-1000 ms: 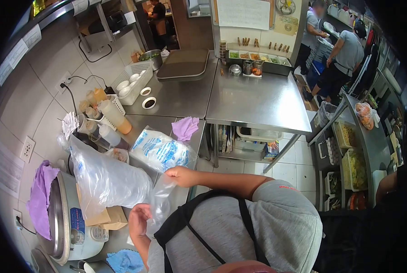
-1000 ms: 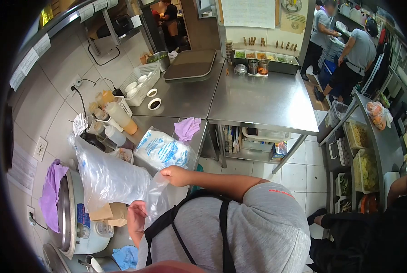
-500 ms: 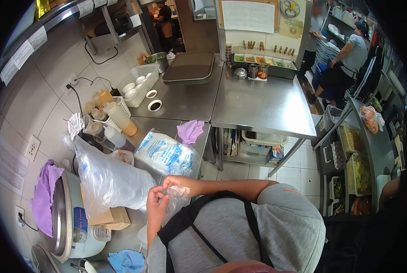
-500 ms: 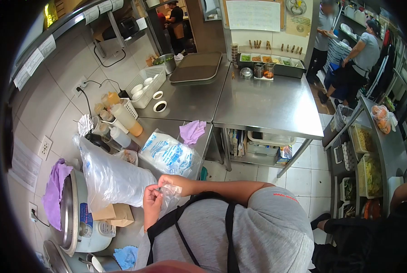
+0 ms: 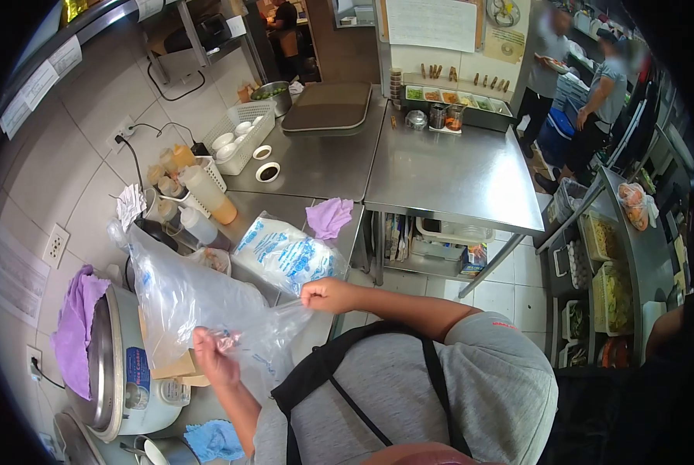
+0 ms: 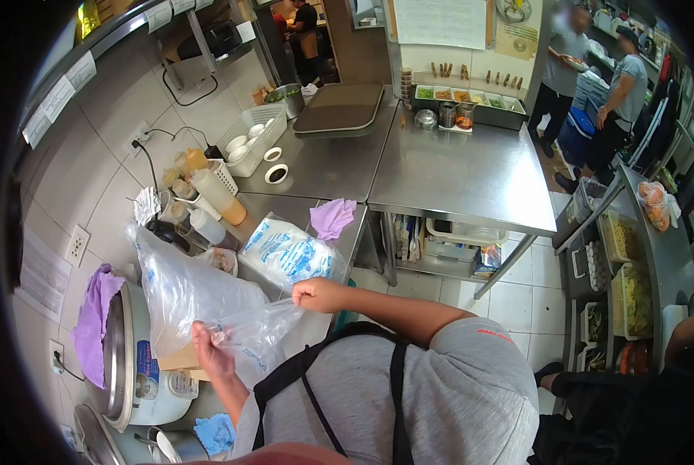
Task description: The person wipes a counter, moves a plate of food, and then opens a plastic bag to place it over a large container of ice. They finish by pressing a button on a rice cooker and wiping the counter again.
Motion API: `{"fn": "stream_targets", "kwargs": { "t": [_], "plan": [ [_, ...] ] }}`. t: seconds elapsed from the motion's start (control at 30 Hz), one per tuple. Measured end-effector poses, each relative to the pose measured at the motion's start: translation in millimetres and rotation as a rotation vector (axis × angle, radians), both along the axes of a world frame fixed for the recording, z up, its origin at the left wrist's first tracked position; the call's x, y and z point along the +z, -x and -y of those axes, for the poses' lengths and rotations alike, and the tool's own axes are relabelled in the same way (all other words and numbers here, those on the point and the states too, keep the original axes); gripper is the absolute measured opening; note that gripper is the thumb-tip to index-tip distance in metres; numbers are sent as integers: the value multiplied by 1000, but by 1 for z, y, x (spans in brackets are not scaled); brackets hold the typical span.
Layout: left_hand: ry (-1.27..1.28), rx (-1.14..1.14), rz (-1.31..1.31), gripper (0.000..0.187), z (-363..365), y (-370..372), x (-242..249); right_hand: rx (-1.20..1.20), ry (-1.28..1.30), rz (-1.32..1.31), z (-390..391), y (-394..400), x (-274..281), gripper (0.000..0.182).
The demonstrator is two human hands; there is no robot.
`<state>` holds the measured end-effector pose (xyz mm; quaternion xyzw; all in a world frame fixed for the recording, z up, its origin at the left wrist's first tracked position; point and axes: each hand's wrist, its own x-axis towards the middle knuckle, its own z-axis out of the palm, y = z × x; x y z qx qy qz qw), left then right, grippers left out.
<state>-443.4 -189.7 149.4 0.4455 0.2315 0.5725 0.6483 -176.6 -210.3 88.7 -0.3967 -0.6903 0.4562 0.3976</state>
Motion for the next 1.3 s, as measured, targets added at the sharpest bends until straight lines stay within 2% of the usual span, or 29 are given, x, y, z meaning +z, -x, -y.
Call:
{"fn": "stream_targets", "kwargs": {
  "t": [0.07,0.13,0.17,0.27,0.3,0.4,0.43,0.53,0.57,0.63,0.73,0.83,0.9,0.97,1.03,1.1,1.23,1.3],
  "plan": [
    [-58,17,-60,16,-1,10,0,66,137,-34,2,-7,14,4],
    [-139,108,-189,16,1,12,-3,251,270,-692,1,-5,21,3],
    [-178,69,-267,16,-4,18,-16,342,336,-1023,1,-3,25,3],
    [-68,-60,-372,16,3,8,-19,427,301,-1055,2,-9,69,9],
    [-17,-148,-426,15,7,8,-16,403,193,-1001,1,-9,78,12],
    [1,-559,-663,15,8,7,-12,329,217,-895,-7,-20,86,17],
    [-70,-655,-713,18,3,10,-21,292,209,-911,-5,-16,89,17],
    [-364,-745,-742,21,-2,16,-7,281,335,-981,-12,-15,74,15],
    [-288,-742,-521,22,-4,24,-7,245,354,-994,-12,-13,73,13],
    [-129,-710,-78,25,-2,40,-11,174,397,-1017,-10,-5,68,9],
    [21,-181,310,27,4,34,7,386,628,-853,-8,12,39,9],
    [40,-139,421,26,-10,38,-2,465,785,-573,7,39,26,14],
    [35,-166,480,26,-16,33,-1,470,822,-242,6,43,5,17],
    [83,-176,575,26,-19,31,0,374,763,-404,5,41,20,21],
    [110,-162,604,25,-18,39,-1,554,654,-744,-17,29,7,19],
    [66,-86,574,30,-8,36,5,571,618,-1032,-29,31,33,19],
    [-166,133,434,46,9,22,39,525,518,-1142,-55,52,105,23],
    [-320,165,361,48,11,25,49,561,371,-1000,-76,66,145,24]
  ]
}}
